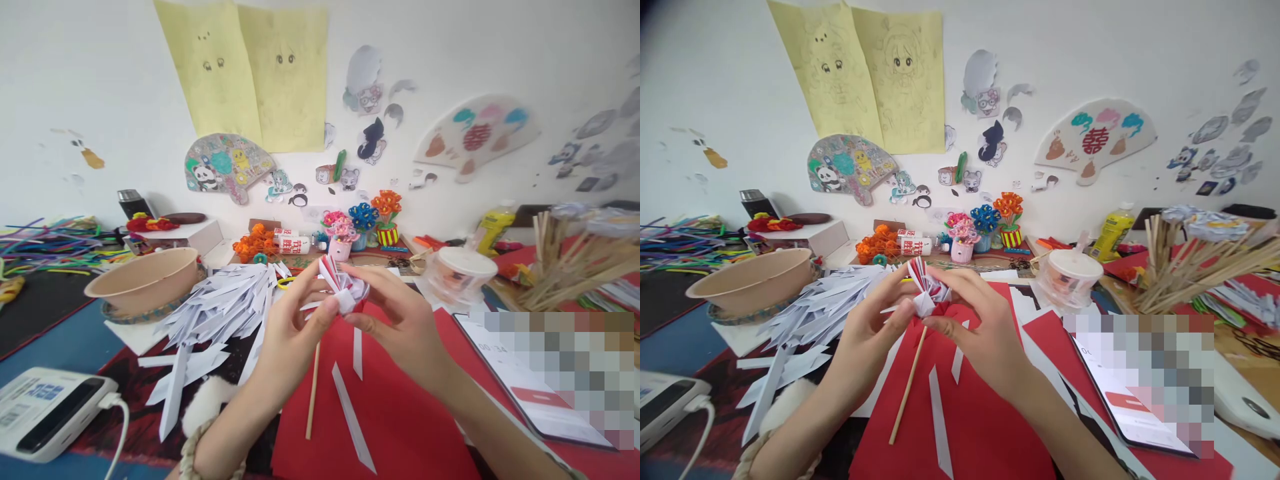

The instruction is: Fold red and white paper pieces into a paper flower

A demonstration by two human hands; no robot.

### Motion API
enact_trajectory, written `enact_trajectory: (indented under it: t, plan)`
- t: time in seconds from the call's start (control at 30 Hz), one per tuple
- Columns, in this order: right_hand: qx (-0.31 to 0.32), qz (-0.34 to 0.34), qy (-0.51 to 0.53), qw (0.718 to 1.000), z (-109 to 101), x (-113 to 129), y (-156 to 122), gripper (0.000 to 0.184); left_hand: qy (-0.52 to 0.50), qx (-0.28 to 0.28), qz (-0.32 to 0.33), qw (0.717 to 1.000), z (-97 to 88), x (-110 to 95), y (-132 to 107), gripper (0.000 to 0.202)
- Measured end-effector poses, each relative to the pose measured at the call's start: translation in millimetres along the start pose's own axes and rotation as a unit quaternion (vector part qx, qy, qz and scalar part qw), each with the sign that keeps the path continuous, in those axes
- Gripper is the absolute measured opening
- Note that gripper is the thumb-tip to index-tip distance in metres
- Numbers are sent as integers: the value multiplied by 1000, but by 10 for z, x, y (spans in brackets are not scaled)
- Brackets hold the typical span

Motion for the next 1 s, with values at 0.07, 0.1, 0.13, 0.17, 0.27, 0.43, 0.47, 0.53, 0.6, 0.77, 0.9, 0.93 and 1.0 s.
enact_trajectory:
  t: [0.07, 0.1, 0.13, 0.17, 0.27, 0.43, 0.47, 0.53, 0.6, 0.77, 0.9, 0.93, 1.0]
  plan:
    - [19, 48, 92, 994, 5, -35, 5, 50, -37, 26, -11, 999, 2, -9, -5, 56]
    - [25, 70, 127, 989, 4, -49, 8, 52, -56, 43, -15, 997, 0, -12, -6, 60]
    - [29, 87, 150, 984, -1, -60, 11, 55, -71, 59, -19, 996, -6, -12, -6, 63]
    - [29, 100, 163, 981, -9, -67, 13, 58, -80, 70, -24, 994, -16, -10, -4, 65]
    - [31, 106, 164, 980, -35, -65, 22, 61, -91, 60, -44, 993, -61, -6, 11, 63]
    - [41, 62, 131, 989, -66, -32, 34, 53, -138, 36, -109, 984, -37, -33, 17, 61]
    - [43, 55, 124, 990, -70, -30, 35, 54, -142, 36, -117, 982, -21, -40, 13, 62]
    - [47, 51, 119, 990, -75, -35, 35, 53, -144, 35, -115, 982, 1, -53, 6, 60]
    - [57, 58, 140, 987, -65, -50, 33, 52, -142, 34, -100, 984, 7, -57, 2, 53]
    - [80, 98, 232, 964, 10, -91, 32, 45, -125, 43, -73, 989, -23, -36, 21, 58]
    - [71, 142, 277, 948, 36, -110, 39, 30, -90, 51, -70, 992, -63, -52, 53, 67]
    - [78, 154, 284, 943, 41, -112, 38, 30, -58, 44, -57, 996, -76, -71, 59, 62]
    - [106, 178, 307, 929, 62, -111, 29, 30, 19, 39, -13, 999, -87, -119, 61, 48]
Point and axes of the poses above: each hand's wrist, its own y-axis towards the middle knuckle, its own z-axis out of the palm, x = y × z, the point moved 3 cm from there along y, towards the middle knuckle, and after that the axes turned 15 degrees about -y, right-handed, at the moved point
